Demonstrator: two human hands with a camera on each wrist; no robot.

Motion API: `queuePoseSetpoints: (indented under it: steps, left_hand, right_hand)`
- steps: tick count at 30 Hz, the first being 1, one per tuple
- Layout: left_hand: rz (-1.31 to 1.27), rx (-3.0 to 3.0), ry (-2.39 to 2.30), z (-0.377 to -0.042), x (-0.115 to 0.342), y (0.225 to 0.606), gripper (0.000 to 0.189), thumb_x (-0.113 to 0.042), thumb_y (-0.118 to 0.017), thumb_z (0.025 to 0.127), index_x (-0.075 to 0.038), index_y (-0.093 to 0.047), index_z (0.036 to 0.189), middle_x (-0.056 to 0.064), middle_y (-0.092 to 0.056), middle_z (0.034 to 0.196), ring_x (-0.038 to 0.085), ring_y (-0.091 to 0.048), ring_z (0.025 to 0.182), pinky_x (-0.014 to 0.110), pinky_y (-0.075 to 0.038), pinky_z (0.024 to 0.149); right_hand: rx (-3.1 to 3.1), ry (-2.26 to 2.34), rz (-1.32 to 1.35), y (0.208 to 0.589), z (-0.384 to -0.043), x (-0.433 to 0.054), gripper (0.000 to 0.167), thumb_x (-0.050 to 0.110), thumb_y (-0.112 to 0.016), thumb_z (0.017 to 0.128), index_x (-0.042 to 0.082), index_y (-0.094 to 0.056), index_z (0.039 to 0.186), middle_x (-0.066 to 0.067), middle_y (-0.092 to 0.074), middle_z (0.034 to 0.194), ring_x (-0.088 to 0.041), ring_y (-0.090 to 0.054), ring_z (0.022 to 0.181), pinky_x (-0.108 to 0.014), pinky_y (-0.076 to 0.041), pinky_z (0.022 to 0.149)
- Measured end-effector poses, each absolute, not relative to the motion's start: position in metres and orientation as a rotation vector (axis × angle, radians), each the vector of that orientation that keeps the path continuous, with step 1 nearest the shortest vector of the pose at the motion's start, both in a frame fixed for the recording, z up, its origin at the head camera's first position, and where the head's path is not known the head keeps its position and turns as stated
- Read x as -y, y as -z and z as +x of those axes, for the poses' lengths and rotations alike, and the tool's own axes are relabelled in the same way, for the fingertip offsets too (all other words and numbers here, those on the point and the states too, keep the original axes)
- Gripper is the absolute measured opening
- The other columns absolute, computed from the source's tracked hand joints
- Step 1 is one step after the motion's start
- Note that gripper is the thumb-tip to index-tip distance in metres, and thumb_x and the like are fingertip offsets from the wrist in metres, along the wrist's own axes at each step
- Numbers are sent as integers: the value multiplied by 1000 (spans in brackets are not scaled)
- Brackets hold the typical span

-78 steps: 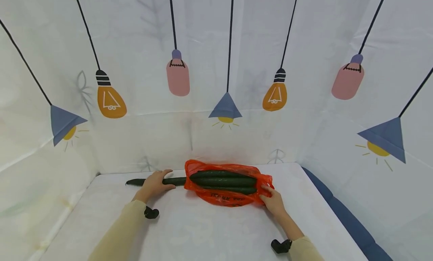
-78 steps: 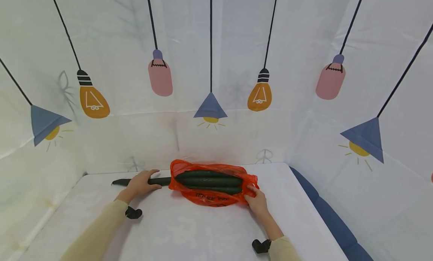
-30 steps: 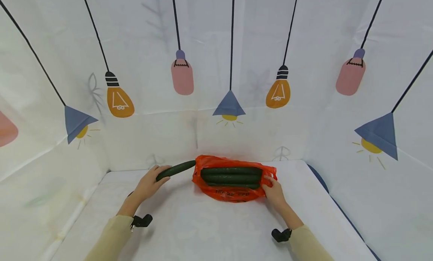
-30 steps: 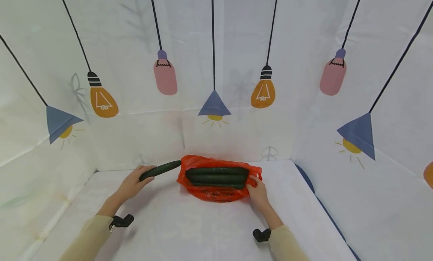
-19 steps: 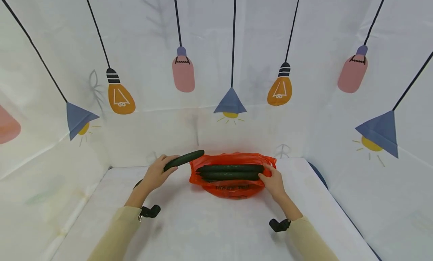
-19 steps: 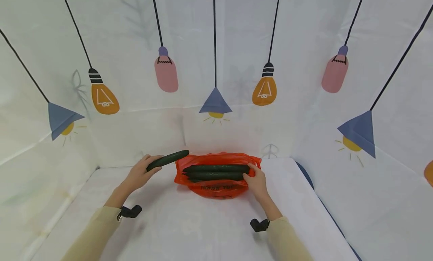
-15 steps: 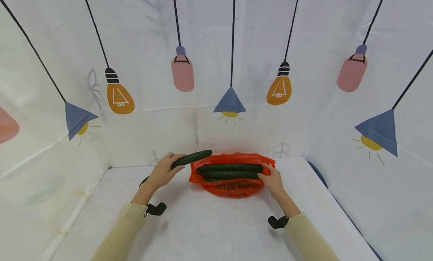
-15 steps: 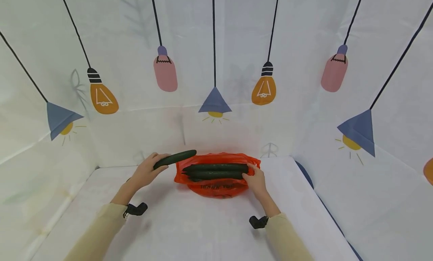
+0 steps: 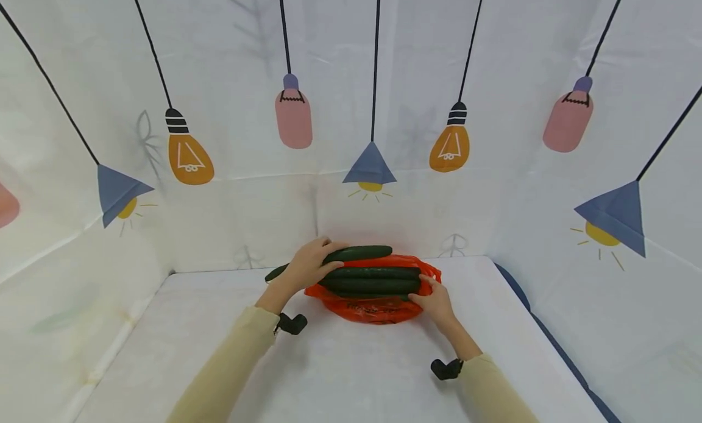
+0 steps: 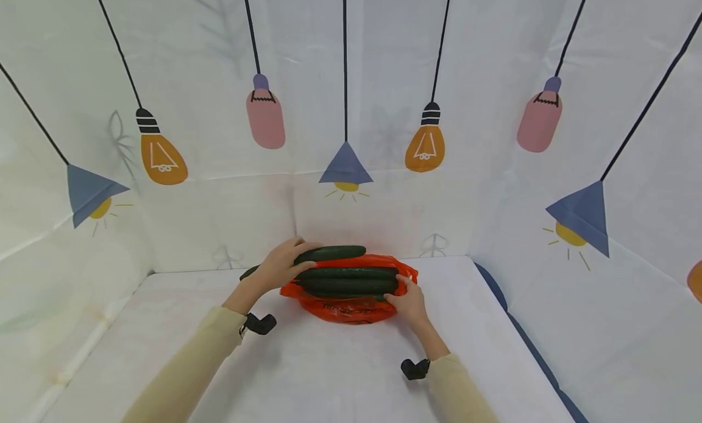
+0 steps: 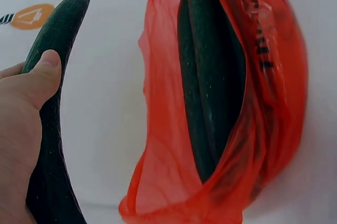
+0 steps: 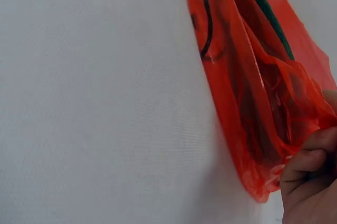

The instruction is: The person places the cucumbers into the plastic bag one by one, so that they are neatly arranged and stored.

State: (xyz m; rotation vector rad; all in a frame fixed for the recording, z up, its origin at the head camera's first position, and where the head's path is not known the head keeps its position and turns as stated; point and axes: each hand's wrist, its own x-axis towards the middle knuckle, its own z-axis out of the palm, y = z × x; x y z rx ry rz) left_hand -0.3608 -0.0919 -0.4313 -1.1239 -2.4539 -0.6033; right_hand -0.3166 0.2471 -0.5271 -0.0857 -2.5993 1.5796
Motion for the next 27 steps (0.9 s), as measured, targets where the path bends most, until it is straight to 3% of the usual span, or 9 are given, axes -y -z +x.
queuePoseSetpoints:
  steps: [6, 11, 18, 27]
  left_hand:
    - [-1204, 2395, 577, -369, 71, 440, 44, -29, -70, 91, -21, -59, 133, -1, -51, 92, 12, -47, 77, 29, -42, 65]
    - [-1244, 2430, 546, -374, 55, 445, 43, -32, -68, 92, -22, -58, 133, -1, -52, 96, 12, -50, 81, 29, -43, 70]
    - [-1253, 2530, 479, -378, 28, 439, 43, -33, -65, 94, -23, -57, 135, -1, -52, 97, 13, -49, 82, 30, -43, 72]
    - [-1296, 2577, 407, -382, -6, 430, 44, -39, -60, 96, -28, -54, 138, -3, -51, 97, 11, -49, 83, 26, -43, 73]
  right_hand:
    - [2587, -1586, -88, 530, -314, -244, 63, 10, -74, 85, -1, -46, 140, -25, -38, 146, -41, -28, 137, -56, -27, 108]
    - [2614, -1576, -111, 530, -313, -245, 61, 11, -72, 87, -2, -45, 140, -26, -37, 146, -42, -27, 137, -57, -25, 108]
    - [2639, -1554, -127, 530, -314, -249, 59, 11, -70, 88, -1, -46, 140, -27, -38, 145, -44, -33, 133, -56, -34, 103]
    - [2664, -1469, -88, 532, -317, -249, 61, 10, -73, 86, -4, -46, 139, -28, -42, 142, -44, -35, 132, -58, -29, 105]
